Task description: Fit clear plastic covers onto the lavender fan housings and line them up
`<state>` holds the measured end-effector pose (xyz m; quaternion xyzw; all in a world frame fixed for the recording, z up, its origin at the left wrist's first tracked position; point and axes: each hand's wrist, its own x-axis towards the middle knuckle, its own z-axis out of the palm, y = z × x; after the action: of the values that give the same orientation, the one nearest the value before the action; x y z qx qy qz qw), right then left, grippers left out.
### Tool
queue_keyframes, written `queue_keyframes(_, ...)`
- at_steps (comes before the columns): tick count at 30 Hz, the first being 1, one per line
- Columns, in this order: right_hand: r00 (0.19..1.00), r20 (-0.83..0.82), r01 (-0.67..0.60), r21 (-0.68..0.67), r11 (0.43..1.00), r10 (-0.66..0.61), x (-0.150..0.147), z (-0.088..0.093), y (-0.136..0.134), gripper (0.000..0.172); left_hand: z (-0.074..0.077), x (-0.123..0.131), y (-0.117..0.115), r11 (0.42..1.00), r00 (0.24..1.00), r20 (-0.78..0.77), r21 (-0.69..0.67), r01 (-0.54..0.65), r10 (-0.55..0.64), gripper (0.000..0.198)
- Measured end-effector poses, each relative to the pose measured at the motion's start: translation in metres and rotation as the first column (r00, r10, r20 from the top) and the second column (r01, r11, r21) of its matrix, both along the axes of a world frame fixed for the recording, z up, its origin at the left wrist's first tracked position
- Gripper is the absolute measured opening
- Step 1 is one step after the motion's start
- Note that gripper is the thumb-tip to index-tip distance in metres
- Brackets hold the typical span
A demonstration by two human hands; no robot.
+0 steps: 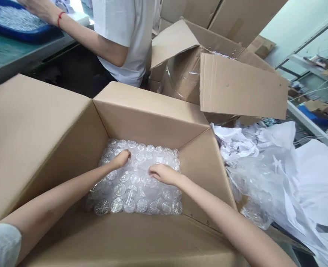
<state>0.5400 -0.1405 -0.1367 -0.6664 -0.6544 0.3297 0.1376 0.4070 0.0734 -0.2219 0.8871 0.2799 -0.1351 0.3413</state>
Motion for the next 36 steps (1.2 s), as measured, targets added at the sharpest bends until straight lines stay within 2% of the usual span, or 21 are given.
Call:
queue_keyframes(5,0.996,0.054,0.073,-0.052,0.996,-0.07,0.031,-0.01,-0.021,0.024,0.045,0.02,0.026,0.999,0.997,0.061,-0.019,-0.041,0.042,0.032)
queue_keyframes(8,0.986,0.052,0.161,-0.027,0.987,-0.159,0.039,-0.008,-0.021,0.024,0.071,0.027,0.032,0.996,0.993,0.104,-0.078,-0.038,0.046,0.031)
queue_keyframes(12,0.961,0.011,0.277,0.036,0.96,-0.278,0.037,0.002,-0.006,0.02,0.097,0.025,0.024,0.983,0.987,0.16,-0.183,0.017,0.012,0.028)
queue_keyframes(16,0.96,-0.067,0.274,0.019,0.961,-0.272,0.024,0.006,0.014,0.022,0.114,0.019,0.01,0.957,0.978,0.21,-0.285,0.063,-0.002,0.026)
queue_keyframes(21,0.918,-0.22,0.344,0.028,0.939,-0.33,0.004,0.003,0.036,0.017,0.117,0.007,-0.002,0.915,0.973,0.22,-0.403,0.019,0.076,0.024)
queue_keyframes(25,0.86,-0.36,0.395,0.025,0.918,-0.36,-0.004,0.008,0.043,0.055,0.11,0.002,-0.006,0.879,0.957,0.204,-0.469,-0.089,0.206,0.023)
queue_keyframes(26,0.85,-0.383,0.404,0.03,0.914,-0.363,-0.005,0.01,0.044,0.058,0.108,0.003,-0.007,0.867,0.949,0.202,-0.484,-0.118,0.242,0.024)
queue_keyframes(28,0.831,-0.399,0.444,0.057,0.894,-0.387,-0.009,0.012,0.044,0.05,0.107,0.005,-0.009,0.843,0.933,0.199,-0.513,-0.162,0.3,0.025)
queue_keyframes(31,0.796,-0.365,0.561,0.146,0.815,-0.483,-0.017,0.01,0.045,0.035,0.107,0.009,-0.015,0.808,0.923,0.186,-0.562,-0.181,0.336,0.025)
queue_keyframes(34,0.749,-0.313,0.657,0.238,0.715,-0.584,-0.018,0.007,0.048,0.033,0.106,0.008,-0.02,0.783,0.933,0.164,-0.6,-0.164,0.322,0.022)
queue_keyframes(36,0.71,-0.289,0.705,0.285,0.65,-0.642,-0.007,0.01,0.048,0.03,0.105,0.006,-0.02,0.778,0.939,0.154,-0.609,-0.155,0.308,0.02)
